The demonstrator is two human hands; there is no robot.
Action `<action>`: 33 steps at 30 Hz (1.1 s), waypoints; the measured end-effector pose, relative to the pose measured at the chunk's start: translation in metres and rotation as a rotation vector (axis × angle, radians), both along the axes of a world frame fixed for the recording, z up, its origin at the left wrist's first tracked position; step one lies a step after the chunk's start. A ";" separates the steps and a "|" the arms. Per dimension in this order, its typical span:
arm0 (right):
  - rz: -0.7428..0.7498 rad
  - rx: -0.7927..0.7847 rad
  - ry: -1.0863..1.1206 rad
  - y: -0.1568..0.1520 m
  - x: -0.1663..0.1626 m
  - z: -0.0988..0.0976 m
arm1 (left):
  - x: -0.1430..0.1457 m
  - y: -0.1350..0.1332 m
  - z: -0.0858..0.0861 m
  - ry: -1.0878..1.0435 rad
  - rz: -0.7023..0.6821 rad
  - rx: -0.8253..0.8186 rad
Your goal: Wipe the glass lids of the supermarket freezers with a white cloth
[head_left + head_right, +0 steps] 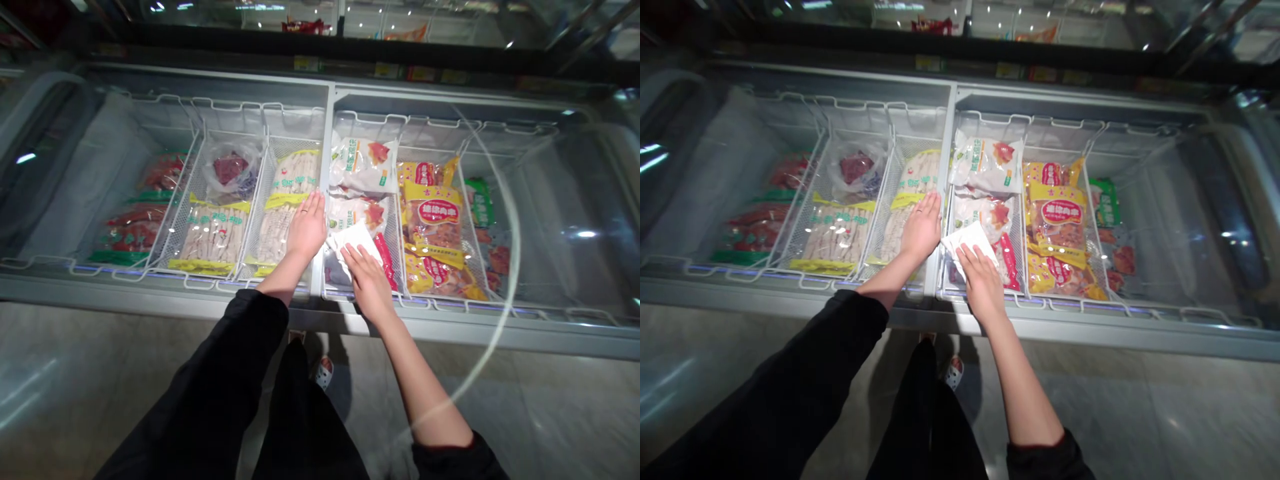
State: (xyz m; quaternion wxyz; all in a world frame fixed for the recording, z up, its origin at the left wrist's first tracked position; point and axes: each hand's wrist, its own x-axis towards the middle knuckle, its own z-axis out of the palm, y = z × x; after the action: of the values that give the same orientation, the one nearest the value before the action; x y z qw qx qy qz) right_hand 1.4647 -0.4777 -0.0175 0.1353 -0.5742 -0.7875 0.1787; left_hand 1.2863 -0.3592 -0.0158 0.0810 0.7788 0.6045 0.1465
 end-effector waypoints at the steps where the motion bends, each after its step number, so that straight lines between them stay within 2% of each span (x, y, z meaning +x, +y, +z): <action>1: -0.035 0.008 -0.003 0.003 0.003 -0.001 | 0.000 0.000 0.000 0.000 0.000 0.010; 5: -0.152 0.044 0.018 0.043 -0.016 -0.007 | -0.002 0.001 -0.002 -0.009 0.001 0.030; 8: -0.121 0.048 0.058 0.068 -0.045 -0.008 | -0.002 0.003 -0.004 -0.007 0.003 0.030; 10: -0.079 0.042 0.072 0.067 -0.053 -0.006 | -0.003 0.004 -0.004 -0.004 0.011 0.038; 14: 0.066 0.022 0.054 0.038 -0.026 -0.002 | -0.003 0.003 -0.003 -0.017 0.013 0.046; 17: 0.039 0.025 0.019 0.031 0.007 0.000 | -0.003 0.002 -0.001 -0.031 0.004 0.036; 19: -0.057 0.039 -0.003 0.046 0.019 0.000 | -0.003 0.002 -0.001 -0.031 0.005 0.035; 21: -0.133 0.055 -0.013 0.069 0.016 0.000 | -0.003 0.002 -0.001 -0.023 0.013 0.040; 25: -0.099 0.052 0.006 0.102 -0.021 0.001 | -0.003 0.003 -0.003 -0.007 0.021 0.038; 27: -0.035 0.047 0.021 0.098 -0.034 0.002 | -0.003 0.003 -0.002 0.000 0.016 0.032; 29: 0.027 0.044 0.032 0.084 -0.034 0.003 | -0.003 0.003 -0.001 0.007 0.015 0.034; 33: 0.084 0.024 0.029 0.059 -0.004 0.004 | -0.003 0.003 0.001 0.013 0.021 0.058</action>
State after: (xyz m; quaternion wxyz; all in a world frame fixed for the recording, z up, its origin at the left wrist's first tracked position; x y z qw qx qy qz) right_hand 1.4612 -0.4184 -0.0135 0.1461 -0.5363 -0.8109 0.1829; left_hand 1.2836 -0.3565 -0.0147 0.0530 0.7755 0.6085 0.1597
